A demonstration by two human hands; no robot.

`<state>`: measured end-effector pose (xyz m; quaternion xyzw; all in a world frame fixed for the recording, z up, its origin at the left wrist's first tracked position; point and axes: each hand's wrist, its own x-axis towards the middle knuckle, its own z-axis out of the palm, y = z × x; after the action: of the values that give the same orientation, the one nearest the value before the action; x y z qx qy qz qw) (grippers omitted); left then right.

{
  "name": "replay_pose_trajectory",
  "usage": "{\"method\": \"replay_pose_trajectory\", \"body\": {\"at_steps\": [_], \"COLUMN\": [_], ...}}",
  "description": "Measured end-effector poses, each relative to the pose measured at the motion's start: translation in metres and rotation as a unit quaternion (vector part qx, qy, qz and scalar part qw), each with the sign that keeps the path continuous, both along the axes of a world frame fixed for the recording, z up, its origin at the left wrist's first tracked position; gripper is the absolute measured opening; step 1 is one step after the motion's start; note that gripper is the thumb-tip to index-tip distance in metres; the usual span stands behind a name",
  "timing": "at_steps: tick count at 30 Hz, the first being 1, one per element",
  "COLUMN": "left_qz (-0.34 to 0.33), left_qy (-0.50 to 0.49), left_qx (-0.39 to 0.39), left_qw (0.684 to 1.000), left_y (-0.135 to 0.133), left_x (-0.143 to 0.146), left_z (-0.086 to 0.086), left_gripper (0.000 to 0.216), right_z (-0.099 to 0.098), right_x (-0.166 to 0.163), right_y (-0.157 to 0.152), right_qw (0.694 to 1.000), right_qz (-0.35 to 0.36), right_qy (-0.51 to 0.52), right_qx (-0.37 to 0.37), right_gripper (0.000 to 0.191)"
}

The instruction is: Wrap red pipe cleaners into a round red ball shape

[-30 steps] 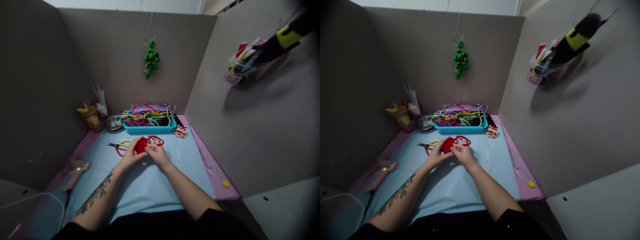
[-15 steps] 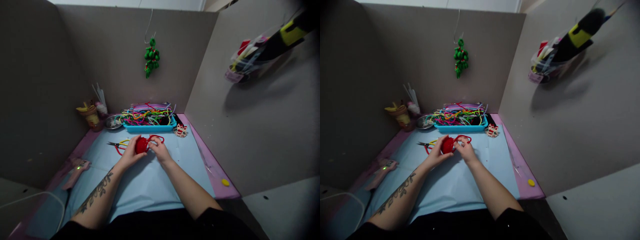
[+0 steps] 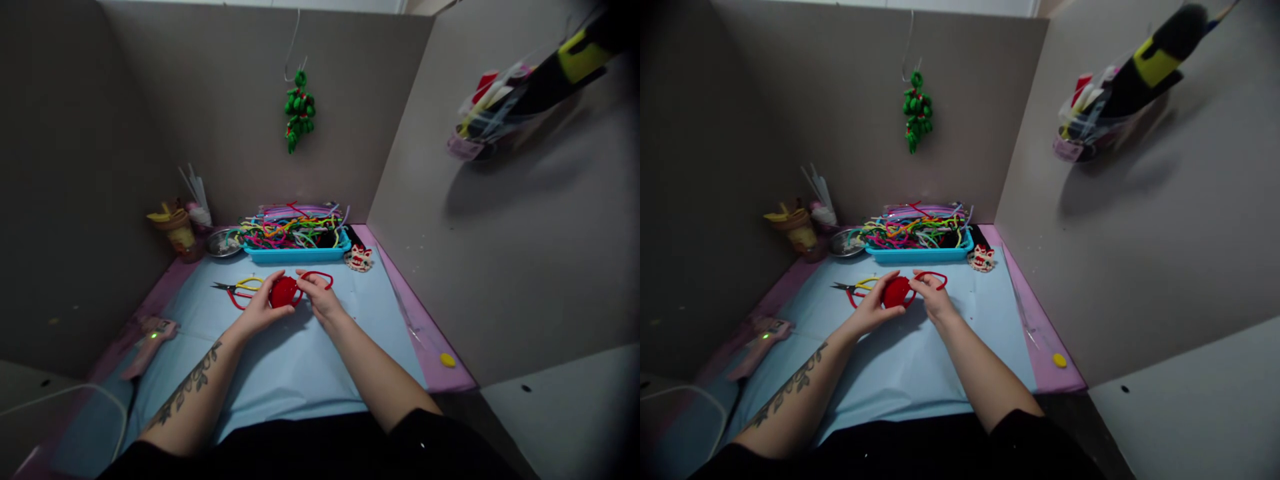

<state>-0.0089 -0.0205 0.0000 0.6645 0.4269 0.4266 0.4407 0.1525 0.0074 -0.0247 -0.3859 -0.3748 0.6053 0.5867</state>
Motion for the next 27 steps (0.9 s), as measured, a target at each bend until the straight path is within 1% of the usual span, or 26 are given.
{"method": "replay_pose_trajectory", "body": {"at_steps": [2,4,9,11,12,13,14,16,17,18,19,20,21,23,24,25,27], "left_qz": [-0.01,-0.019,-0.049,-0.054,-0.046,-0.023,0.014,0.123,0.177,0.215,0.236,0.235,0.221,0.196,0.2,0.21,0.239], "left_qy": [-0.006,0.001,0.052,0.058,0.062,0.068,0.075,0.088,0.087,0.08,0.066,0.047,0.026,-0.017,-0.032,-0.043,-0.057], "left_qx": [-0.011,-0.005,0.064,0.076,0.081,0.089,0.101,0.133,0.143,0.145,0.137,0.118,0.087,0.017,-0.002,-0.008,0.007], "left_qw": [1.0,1.0,0.995,0.994,0.994,0.993,0.992,0.979,0.97,0.962,0.96,0.964,0.971,0.98,0.979,0.977,0.969], "left_y": [-0.001,-0.001,0.002,0.004,0.005,0.007,0.008,0.009,0.009,0.009,0.007,0.006,0.003,0.0,-0.002,-0.003,-0.005], "left_x": [0.001,0.0,-0.003,-0.004,-0.004,-0.005,-0.005,-0.004,-0.003,-0.002,0.001,0.003,0.006,0.012,0.014,0.016,0.017], "left_z": [0.0,0.0,0.001,0.0,-0.001,-0.002,-0.004,-0.009,-0.011,-0.013,-0.014,-0.015,-0.015,-0.014,-0.012,-0.011,-0.009], "left_gripper": [0.082,0.081,0.065,0.064,0.065,0.067,0.069,0.068,0.066,0.061,0.057,0.053,0.051,0.057,0.059,0.06,0.056], "right_z": [-0.001,0.0,0.004,0.005,0.004,0.003,0.001,-0.004,-0.006,-0.008,-0.009,-0.01,-0.011,-0.011,-0.012,-0.013,-0.016], "right_x": [0.0,0.001,0.003,0.002,0.001,0.0,-0.001,-0.004,-0.006,-0.007,-0.009,-0.01,-0.011,-0.013,-0.013,-0.013,-0.012], "right_y": [0.0,0.0,-0.003,-0.004,-0.004,-0.003,-0.003,0.0,0.001,0.002,0.002,0.002,0.002,0.002,0.001,0.001,0.002], "right_qw": [1.0,1.0,0.996,0.994,0.994,0.995,0.996,0.996,0.994,0.991,0.989,0.988,0.987,0.985,0.984,0.982,0.978], "right_qz": [0.004,0.014,0.034,0.03,0.024,0.012,-0.006,-0.06,-0.091,-0.116,-0.135,-0.146,-0.151,-0.156,-0.162,-0.171,-0.178], "right_qy": [-0.009,-0.018,-0.076,-0.092,-0.092,-0.088,-0.081,-0.065,-0.057,-0.051,-0.047,-0.045,-0.045,-0.048,-0.054,-0.062,-0.091], "right_qx": [-0.008,-0.012,0.033,0.045,0.046,0.045,0.041,0.033,0.03,0.029,0.031,0.034,0.038,0.046,0.048,0.05,0.06], "right_gripper": [0.025,0.025,0.026,0.026,0.027,0.027,0.028,0.03,0.031,0.031,0.032,0.032,0.033,0.033,0.033,0.033,0.034]}}
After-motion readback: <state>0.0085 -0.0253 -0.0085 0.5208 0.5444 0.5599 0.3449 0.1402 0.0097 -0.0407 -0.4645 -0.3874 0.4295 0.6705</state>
